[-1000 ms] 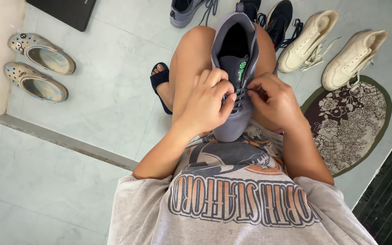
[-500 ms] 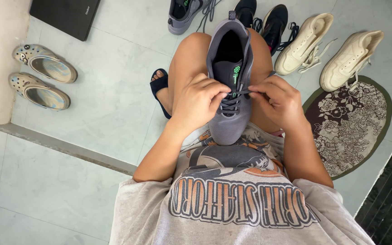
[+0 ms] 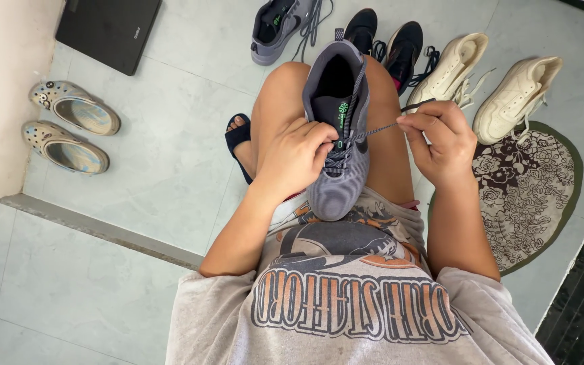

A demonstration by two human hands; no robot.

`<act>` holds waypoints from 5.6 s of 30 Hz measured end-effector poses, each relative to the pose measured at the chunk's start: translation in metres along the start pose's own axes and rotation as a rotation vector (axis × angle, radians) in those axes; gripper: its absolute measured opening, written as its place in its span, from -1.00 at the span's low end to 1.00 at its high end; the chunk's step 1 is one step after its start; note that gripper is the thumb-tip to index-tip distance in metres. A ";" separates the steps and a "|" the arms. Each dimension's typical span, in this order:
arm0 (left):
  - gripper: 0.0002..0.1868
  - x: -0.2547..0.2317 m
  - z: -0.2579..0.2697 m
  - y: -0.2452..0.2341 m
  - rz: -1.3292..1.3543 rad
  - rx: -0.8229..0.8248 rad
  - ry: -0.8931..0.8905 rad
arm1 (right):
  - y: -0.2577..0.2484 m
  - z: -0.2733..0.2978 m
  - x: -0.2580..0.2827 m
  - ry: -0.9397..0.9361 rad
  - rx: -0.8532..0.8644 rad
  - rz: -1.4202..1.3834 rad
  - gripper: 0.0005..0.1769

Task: The person sits on the floor and laces a gray sneaker by threading the laces through the eyelets and tying a knot. The person then removes the laces from the shoe and places it on the floor.

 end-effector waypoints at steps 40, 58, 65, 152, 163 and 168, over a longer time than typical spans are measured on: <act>-0.94 -0.013 0.002 0.017 -0.311 0.051 0.031 | 0.046 0.018 0.044 -0.636 0.040 0.016 -0.77; -0.93 0.017 -0.005 0.019 0.060 0.158 -0.023 | 0.057 0.003 -0.007 0.327 0.232 -0.219 -0.81; -0.79 -0.003 0.027 0.015 -0.283 -0.146 0.352 | 0.090 0.033 -0.035 0.683 0.606 -0.431 -0.75; -0.80 -0.067 0.028 0.031 0.222 0.108 0.210 | -0.046 0.051 0.018 0.328 -0.341 -1.254 -0.82; -0.81 -0.040 0.063 0.041 0.107 0.239 0.273 | -0.127 0.077 -0.122 0.496 -0.701 -1.410 -0.73; -0.84 -0.017 0.068 0.024 0.134 0.327 0.194 | -0.158 0.110 -0.212 0.500 -0.867 -1.591 -0.76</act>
Point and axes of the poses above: each hand's wrist, its own z-axis away from the middle knuckle, its own y-axis out of the palm, x = y × z, the point moved 8 cm from there along -z, towards the middle knuckle, and after that the axes turned 8 degrees about -z, right-handed, at the moved point
